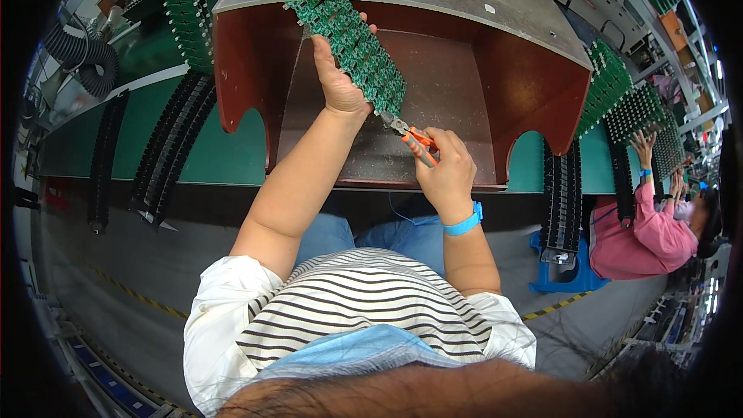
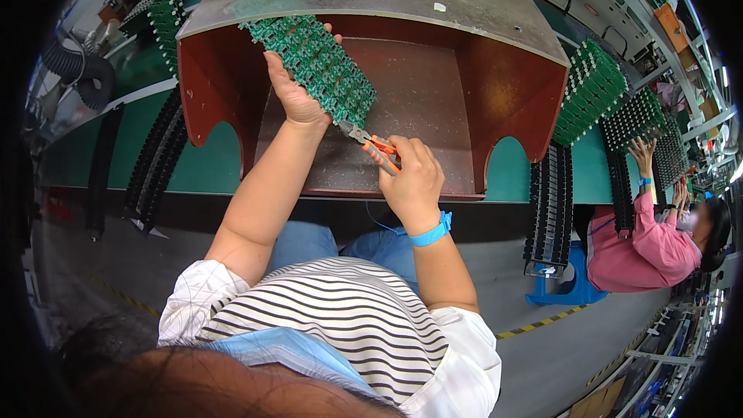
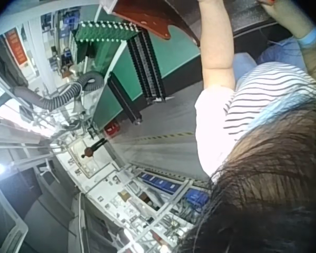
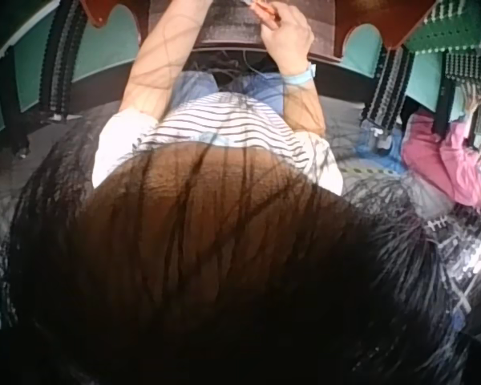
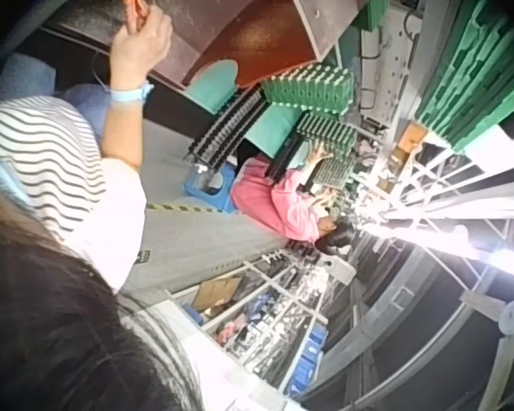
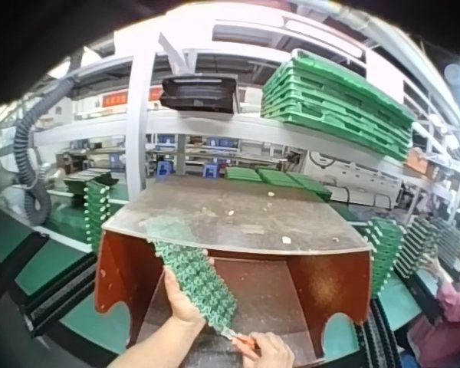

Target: The person trims edges from circuit boards using pliers, places the finished board onto a stack, and picks up another board to trim.

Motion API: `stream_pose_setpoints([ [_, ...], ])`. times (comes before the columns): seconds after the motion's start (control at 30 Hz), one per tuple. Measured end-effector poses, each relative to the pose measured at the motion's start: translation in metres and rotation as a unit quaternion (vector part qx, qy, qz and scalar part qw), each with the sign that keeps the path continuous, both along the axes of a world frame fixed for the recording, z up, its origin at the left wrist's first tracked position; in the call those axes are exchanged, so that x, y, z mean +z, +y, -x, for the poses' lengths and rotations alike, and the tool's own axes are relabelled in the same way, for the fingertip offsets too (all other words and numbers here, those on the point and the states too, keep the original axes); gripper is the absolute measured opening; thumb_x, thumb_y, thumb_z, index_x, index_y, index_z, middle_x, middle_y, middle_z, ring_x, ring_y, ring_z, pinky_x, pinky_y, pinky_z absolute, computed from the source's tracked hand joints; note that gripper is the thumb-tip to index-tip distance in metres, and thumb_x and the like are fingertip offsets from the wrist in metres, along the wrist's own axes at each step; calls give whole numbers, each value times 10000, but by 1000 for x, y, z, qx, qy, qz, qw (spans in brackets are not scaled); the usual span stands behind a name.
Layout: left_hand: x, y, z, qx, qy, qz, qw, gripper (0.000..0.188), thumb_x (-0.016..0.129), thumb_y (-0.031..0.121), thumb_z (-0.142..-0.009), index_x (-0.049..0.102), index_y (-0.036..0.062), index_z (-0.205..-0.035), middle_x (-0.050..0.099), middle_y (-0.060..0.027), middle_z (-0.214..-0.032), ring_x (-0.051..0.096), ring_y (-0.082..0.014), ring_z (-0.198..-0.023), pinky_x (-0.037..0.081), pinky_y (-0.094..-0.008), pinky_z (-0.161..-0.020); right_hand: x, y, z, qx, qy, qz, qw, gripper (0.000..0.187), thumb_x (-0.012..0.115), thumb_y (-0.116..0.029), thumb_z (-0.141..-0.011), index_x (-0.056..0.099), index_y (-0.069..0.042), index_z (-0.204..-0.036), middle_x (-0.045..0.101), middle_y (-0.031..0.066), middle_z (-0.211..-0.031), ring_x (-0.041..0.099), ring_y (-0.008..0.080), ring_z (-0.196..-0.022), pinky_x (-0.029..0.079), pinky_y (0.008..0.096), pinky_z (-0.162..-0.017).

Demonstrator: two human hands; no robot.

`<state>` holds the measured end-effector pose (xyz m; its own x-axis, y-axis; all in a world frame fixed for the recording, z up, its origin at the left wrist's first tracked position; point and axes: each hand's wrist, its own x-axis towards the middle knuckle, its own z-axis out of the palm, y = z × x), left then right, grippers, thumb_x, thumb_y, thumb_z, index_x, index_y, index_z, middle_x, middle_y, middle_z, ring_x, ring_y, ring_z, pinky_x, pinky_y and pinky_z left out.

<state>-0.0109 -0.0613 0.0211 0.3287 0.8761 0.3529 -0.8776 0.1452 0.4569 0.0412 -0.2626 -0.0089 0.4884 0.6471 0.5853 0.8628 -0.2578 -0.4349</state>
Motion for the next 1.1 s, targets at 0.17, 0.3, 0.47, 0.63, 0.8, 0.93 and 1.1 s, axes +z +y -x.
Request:
stream_pose_setpoints([
  [0.17, 0, 0, 0, -1, 7, 4, 1000, 707, 436, 718, -934, 522, 188, -1393, 686, -110, -1221, 689, -248, -1043, 537, -373, -870, 1, 0, 0, -2, -9, 14, 1000, 299, 741, -33, -695, 694, -86, -985, 675, 34, -858, 610, 231, -694, 482, 332, -617],
  [0.3, 1, -2, 0, 4, 13, -2, 1000, 706, 437, 715, -934, 521, 188, -1395, 683, -105, -1230, 687, -239, -1045, 537, -370, -871, -3, -1, 2, -10, 70, 44, 997, 314, 752, -52, -676, 679, -103, -977, 638, 48, -852, 620, 264, -738, 497, 364, -662],
  [0.47, -1, -3, 0, -7, 10, 5, 1000, 706, 441, 712, -932, 522, 185, -1395, 677, -100, -1243, 683, -229, -1053, 536, -363, -873, 0, 0, 0, 5, 117, 19, 993, 332, 755, -60, -676, 671, -106, -993, 632, 50, -868, 613, 268, -751, 491, 364, -678],
  [0.63, -2, -6, -1, -21, 11, -8, 1000, 704, 449, 707, -931, 523, 181, -1394, 673, -98, -1252, 681, -223, -1059, 534, -358, -872, 10, 8, 2, 8, 3, -14, 1000, 348, 753, -64, -679, 659, -112, -1011, 630, 50, -892, 607, 272, -771, 486, 364, -702],
  [0.8, -1, -9, -3, -24, 9, -2, 1000, 709, 456, 709, -927, 523, 180, -1394, 674, -99, -1253, 682, -220, -1056, 533, -355, -872, 5, 13, 2, 14, 5, -12, 1000, 359, 745, -59, -682, 650, -117, -1023, 630, 51, -914, 606, 277, -793, 483, 372, -724],
  [0.93, -2, -8, -2, -24, 9, -7, 1000, 709, 460, 711, -925, 527, 181, -1391, 674, -97, -1255, 682, -218, -1057, 532, -353, -876, 6, 17, 3, 24, -9, -31, 999, 353, 745, -32, -687, 659, -93, -1024, 644, 55, -870, 602, 247, -719, 487, 352, -658],
  [1.1, -2, -8, -2, -20, 8, -4, 1000, 700, 462, 707, -927, 535, 184, -1385, 675, -92, -1254, 683, -216, -1057, 530, -350, -880, 6, 17, 4, 20, 6, -19, 1000, 357, 744, -21, -688, 667, -84, -1031, 657, 55, -847, 599, 237, -669, 486, 345, -614],
])
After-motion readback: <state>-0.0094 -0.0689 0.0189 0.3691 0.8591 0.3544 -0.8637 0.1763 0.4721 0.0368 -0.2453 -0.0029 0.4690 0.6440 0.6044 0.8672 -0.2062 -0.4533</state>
